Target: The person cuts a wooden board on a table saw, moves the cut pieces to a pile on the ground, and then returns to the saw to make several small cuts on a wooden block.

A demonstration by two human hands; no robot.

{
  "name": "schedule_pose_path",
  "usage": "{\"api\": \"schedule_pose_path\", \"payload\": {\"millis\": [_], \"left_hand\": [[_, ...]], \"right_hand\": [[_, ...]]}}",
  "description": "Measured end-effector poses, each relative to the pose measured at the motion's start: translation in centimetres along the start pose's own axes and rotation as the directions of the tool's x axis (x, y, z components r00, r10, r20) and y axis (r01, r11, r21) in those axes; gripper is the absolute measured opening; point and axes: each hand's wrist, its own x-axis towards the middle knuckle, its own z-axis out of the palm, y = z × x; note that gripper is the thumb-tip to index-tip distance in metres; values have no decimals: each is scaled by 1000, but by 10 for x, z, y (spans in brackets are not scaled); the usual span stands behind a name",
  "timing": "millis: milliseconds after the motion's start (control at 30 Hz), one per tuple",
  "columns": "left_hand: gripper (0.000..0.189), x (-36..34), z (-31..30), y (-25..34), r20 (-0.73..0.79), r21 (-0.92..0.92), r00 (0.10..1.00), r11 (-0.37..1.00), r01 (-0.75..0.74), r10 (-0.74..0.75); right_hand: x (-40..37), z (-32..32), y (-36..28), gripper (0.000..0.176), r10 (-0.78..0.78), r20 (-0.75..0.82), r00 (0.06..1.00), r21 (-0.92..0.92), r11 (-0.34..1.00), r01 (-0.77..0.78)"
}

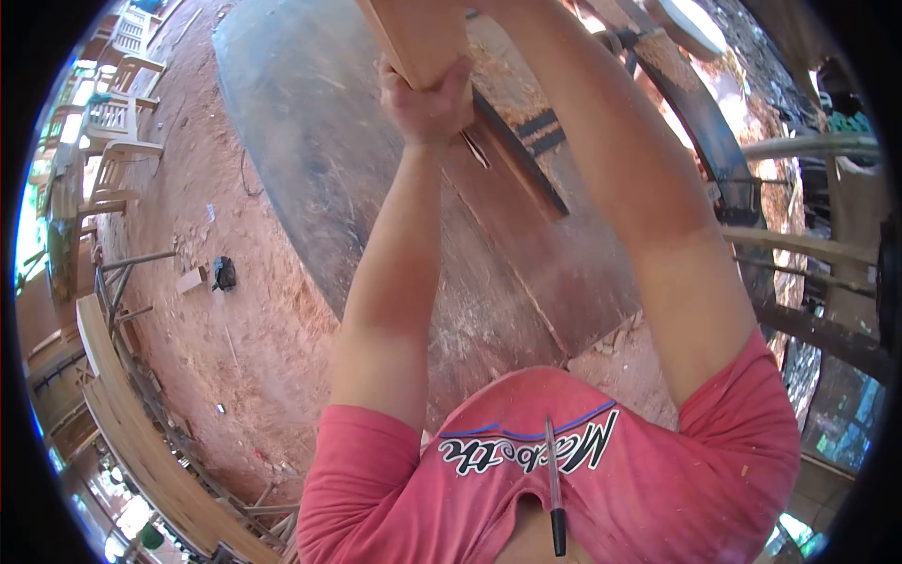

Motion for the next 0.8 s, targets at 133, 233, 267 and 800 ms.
{"api": "schedule_pose_path", "payload": {"millis": [133, 233, 267, 800], "left_hand": [[63, 9, 1, -1, -9, -45, 999, 998, -51, 51], [60, 15, -1, 0, 7, 34, 999, 998, -49, 49], [61, 17, -1, -2, 34, 16, 999, 1000, -20, 20], [66, 74, 8, -36, 74, 63, 997, 997, -35, 30]], "right_hand": [[12, 0, 8, 35, -38, 23, 999, -30, 999, 39], [14, 1, 14, 35, 39, 52, 998, 77, 996, -43], [16, 2, 15, 35, 52, 41, 998, 74, 996, -55], [61, 4, 69, 31, 212, -10, 977, 5, 977, -212]]}}
